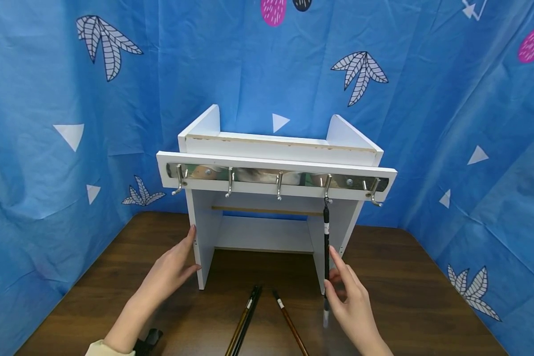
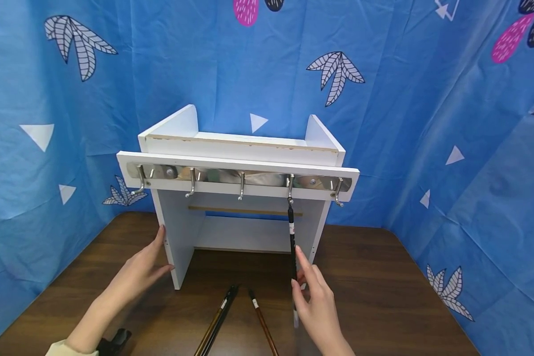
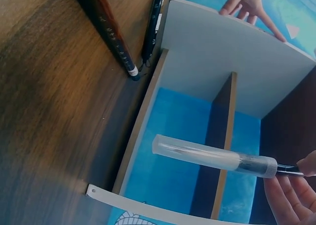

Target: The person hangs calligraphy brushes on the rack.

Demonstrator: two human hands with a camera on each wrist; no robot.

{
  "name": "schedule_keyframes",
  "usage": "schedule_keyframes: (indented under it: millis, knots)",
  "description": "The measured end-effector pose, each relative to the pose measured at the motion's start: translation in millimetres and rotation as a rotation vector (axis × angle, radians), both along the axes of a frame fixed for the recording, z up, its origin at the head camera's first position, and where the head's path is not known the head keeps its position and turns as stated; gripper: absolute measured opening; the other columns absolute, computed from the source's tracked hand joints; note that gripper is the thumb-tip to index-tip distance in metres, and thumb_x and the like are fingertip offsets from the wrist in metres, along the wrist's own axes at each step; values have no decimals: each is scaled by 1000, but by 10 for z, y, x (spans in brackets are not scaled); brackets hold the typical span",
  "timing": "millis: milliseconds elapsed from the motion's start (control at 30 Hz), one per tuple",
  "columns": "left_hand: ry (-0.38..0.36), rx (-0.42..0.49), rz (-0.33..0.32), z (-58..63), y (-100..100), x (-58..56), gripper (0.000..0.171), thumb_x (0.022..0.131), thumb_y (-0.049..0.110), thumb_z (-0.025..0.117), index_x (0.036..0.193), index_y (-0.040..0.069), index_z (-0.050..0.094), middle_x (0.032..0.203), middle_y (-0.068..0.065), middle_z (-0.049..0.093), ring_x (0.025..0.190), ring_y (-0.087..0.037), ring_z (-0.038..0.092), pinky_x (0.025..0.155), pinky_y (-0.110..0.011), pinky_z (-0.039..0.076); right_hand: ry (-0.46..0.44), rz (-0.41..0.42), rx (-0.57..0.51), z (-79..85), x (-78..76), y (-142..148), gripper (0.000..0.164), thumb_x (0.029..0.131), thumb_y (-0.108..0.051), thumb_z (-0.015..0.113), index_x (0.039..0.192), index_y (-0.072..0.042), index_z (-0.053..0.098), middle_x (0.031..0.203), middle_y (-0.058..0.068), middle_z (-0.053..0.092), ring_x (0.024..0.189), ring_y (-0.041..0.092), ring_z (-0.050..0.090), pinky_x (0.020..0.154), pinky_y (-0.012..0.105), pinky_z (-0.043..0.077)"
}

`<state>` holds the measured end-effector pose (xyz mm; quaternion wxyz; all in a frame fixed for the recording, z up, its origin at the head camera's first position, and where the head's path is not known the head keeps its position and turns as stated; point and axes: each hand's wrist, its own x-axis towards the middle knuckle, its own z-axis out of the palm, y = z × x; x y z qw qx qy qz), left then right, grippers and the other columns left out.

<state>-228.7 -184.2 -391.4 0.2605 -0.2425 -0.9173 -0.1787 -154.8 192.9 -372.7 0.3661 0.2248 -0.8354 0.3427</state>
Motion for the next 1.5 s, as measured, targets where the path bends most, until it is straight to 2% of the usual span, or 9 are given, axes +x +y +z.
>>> schedule_keyframes:
  millis: [233, 533, 800, 1167, 1500]
  knots:
    - [26, 4, -1, -14, 4, -4, 106, 66, 9, 77, 144, 12, 5, 130, -22, 42, 110, -33, 50, 84, -44, 45, -13, -28, 11, -17, -29, 4, 81, 67, 17, 65, 137, -11, 34, 85, -3, 51, 70, 7, 50, 44, 10, 36]
    - [21, -3, 5, 8, -3, 15, 105, 66, 11, 78, 144, 12, 6, 131, -21, 41, 111, -32, 50, 85, -43, 45, -40, -66, 15, -30, -75, 0, 84, 66, 15, 66, 137, -16, 35, 84, -8, 50, 71, 5, 50, 56, 13, 42]
    - [9, -1, 4, 17, -8, 27, 105, 67, 11, 77, 144, 12, 5, 132, -21, 41, 111, -32, 49, 85, -43, 45, -117, -66, -21, -31, -105, -31, 82, 68, 13, 66, 136, -21, 36, 86, -8, 50, 72, 3, 50, 50, 17, 48]
    - [18, -3, 5, -1, -9, 2, 108, 65, 9, 78, 144, 13, 3, 130, -22, 42, 109, -33, 51, 83, -44, 46, -103, -6, -54, -88, -182, -44, 74, 67, 14, 67, 132, -10, 40, 85, -4, 51, 72, 5, 52, 51, 17, 49]
    - [9, -5, 9, 5, -5, 7, 108, 65, 10, 78, 144, 13, 3, 131, -22, 42, 109, -33, 51, 83, -44, 45, -150, -5, -109, -123, -255, -78, 54, 72, 7, 67, 121, -3, 48, 84, 1, 56, 74, 6, 56, 53, 19, 50]
